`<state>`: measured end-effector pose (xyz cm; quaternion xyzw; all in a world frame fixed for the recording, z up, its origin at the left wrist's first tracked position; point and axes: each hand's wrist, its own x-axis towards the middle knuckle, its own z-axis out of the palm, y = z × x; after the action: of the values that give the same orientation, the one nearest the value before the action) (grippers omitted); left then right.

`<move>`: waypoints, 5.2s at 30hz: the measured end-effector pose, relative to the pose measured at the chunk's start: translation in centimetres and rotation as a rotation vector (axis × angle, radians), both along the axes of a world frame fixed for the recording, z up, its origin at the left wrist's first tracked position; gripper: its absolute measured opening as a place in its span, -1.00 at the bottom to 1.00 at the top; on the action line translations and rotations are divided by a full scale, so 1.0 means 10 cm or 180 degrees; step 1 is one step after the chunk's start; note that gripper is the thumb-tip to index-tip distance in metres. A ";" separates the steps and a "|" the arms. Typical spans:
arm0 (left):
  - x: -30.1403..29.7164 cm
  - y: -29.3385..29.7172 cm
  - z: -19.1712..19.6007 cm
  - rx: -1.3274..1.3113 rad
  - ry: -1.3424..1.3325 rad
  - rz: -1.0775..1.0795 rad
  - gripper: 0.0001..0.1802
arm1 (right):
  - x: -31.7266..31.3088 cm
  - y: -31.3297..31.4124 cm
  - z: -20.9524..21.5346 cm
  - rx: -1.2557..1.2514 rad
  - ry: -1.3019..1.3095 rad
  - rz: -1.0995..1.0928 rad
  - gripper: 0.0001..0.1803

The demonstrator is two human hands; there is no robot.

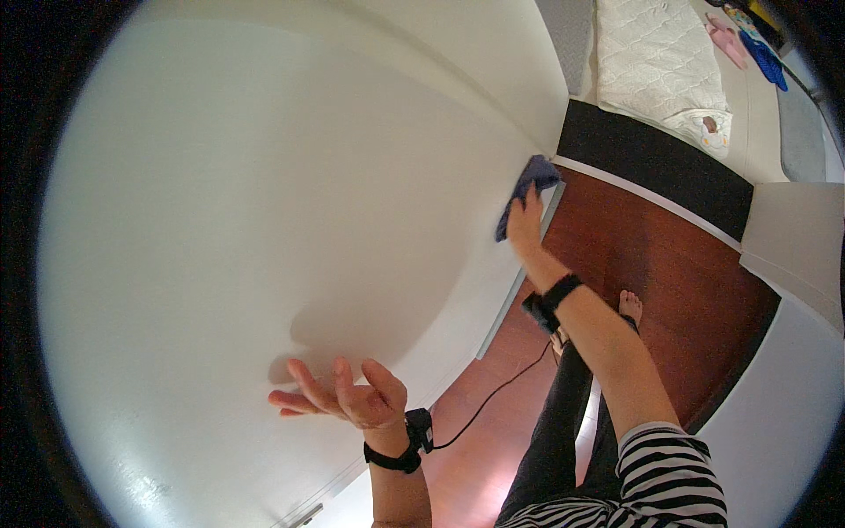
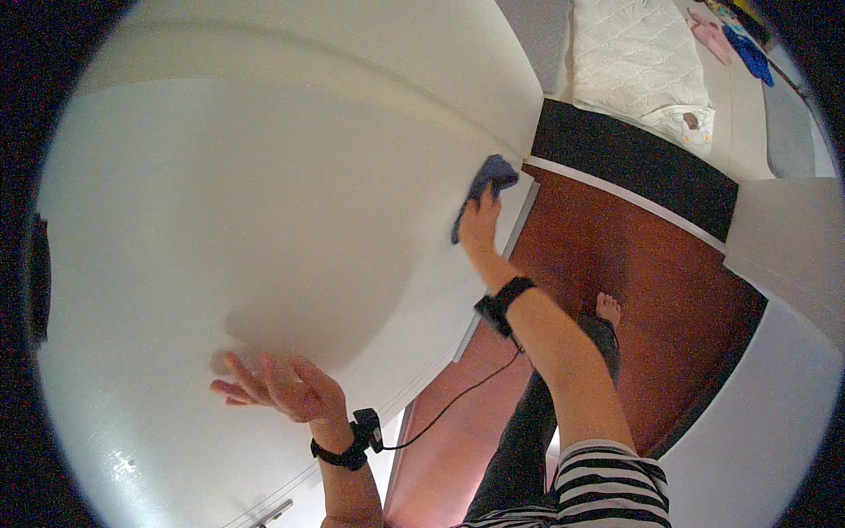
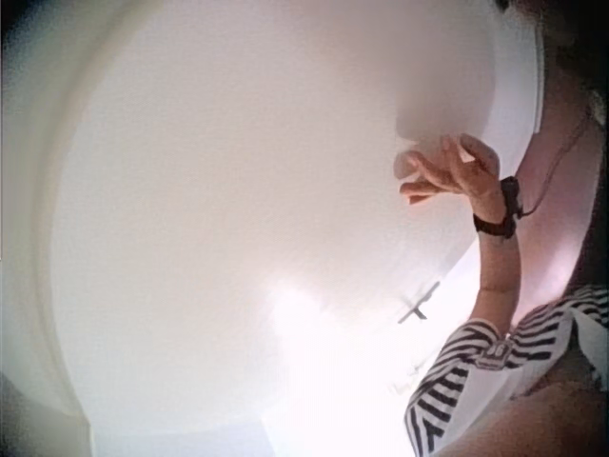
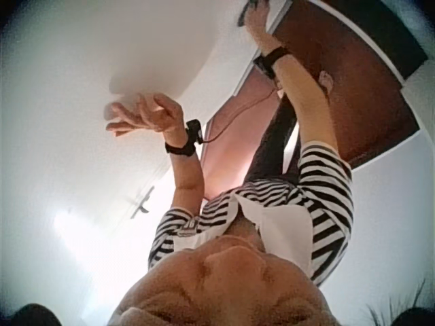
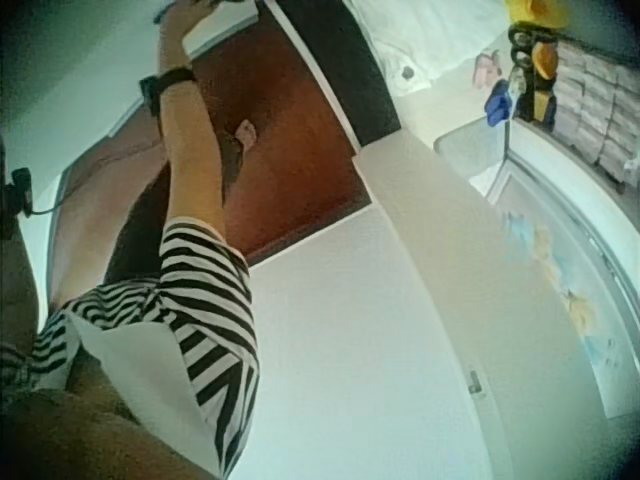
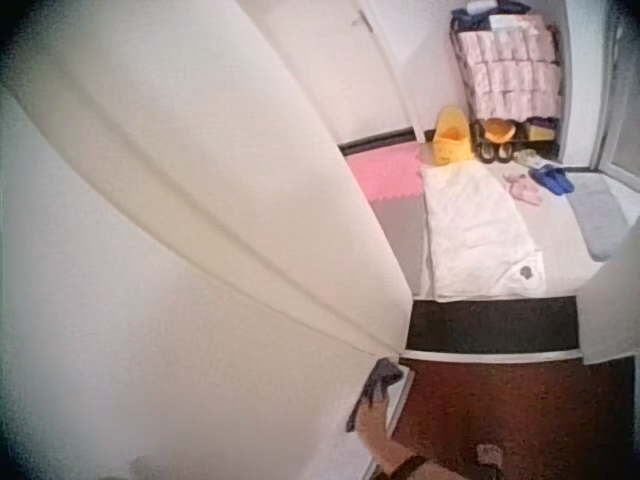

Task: The person wipes the surface of two doors and a light switch with a cloth.

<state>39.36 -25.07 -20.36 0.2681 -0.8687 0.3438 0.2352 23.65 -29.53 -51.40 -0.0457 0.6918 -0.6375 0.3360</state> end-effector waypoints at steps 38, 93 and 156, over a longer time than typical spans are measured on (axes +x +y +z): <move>0.89 -0.62 -0.70 0.0571 0.0561 -0.0555 -0.42 | 0.45 -0.46 -2.02 0.0894 -0.1260 0.0364 -0.40; 1.66 -0.03 0.83 0.0613 0.1276 -0.0527 -0.62 | 1.68 -0.07 3.27 -0.1488 0.2723 -0.0108 -0.73; 2.55 0.47 0.21 0.1295 0.0864 -0.0495 -0.58 | 2.43 0.03 2.03 -0.0583 0.2671 -0.0499 -0.51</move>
<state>64.85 -20.36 -18.26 0.2859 -0.8985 0.1036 0.3166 47.91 -29.23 -31.05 -0.2777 0.7104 -0.6460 -0.0290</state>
